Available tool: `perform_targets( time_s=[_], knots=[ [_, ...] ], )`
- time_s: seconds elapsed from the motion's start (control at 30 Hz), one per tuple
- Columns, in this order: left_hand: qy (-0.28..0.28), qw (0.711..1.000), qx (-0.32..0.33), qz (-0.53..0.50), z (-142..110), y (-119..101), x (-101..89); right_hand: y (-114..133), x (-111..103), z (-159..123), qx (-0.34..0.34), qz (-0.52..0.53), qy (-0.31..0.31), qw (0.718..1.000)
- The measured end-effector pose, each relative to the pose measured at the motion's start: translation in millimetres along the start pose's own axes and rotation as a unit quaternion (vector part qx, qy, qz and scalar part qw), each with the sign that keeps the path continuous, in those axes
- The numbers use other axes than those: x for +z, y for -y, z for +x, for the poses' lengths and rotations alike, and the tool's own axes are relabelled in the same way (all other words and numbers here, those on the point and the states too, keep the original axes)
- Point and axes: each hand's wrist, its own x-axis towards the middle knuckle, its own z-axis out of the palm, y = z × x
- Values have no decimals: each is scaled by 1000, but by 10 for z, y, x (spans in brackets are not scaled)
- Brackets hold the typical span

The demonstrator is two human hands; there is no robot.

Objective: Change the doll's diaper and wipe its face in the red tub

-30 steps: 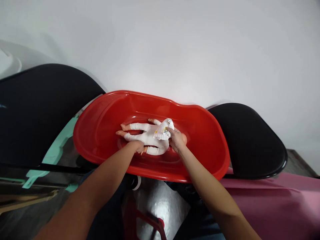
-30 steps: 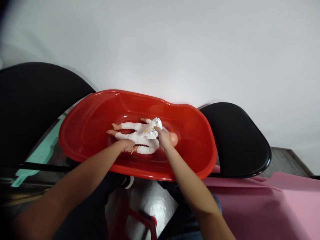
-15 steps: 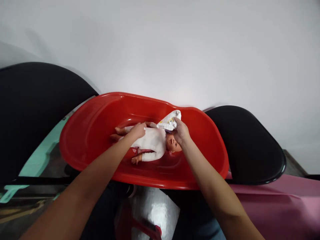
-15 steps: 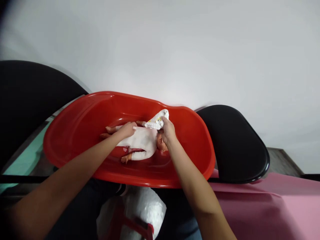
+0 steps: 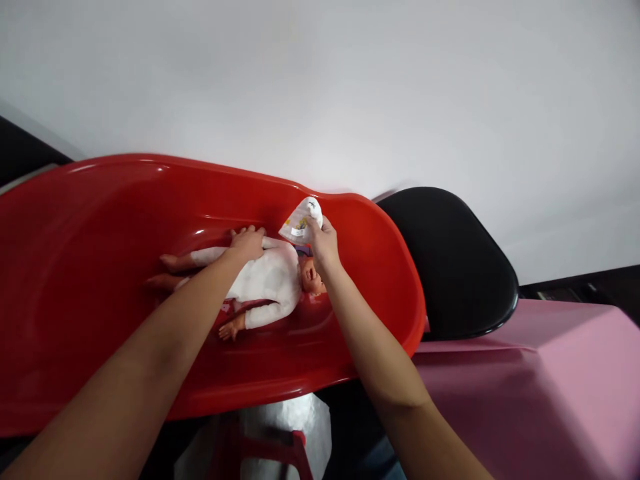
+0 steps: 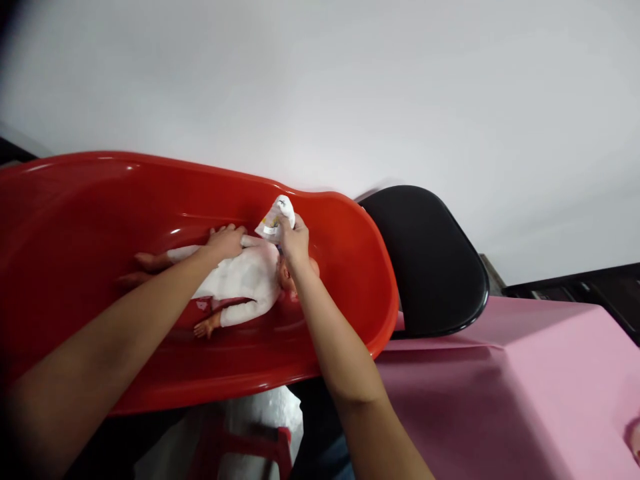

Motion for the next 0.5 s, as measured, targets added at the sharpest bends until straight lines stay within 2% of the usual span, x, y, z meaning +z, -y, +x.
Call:
perform_targets(
  time_s=[0.17,0.27,0.33,0.43,0.5],
  knots=[
    [-28,999,2,36,-530,-14,-277,-45,35,-4,-63,-98,-24,993],
    [-20,999,-1,31,-870,-47,-431,-82,73,-65,-103,-173,7,980],
    [-12,1000,4,1,-1038,-64,-491,-99,101,-144,-88,-231,96,964],
    [-15,999,-9,-51,-1174,-58,-529,-92,107,-251,-24,-276,270,922],
    [-22,996,-19,-90,-1190,-28,-545,-79,82,-269,6,-266,321,909]
  ],
)
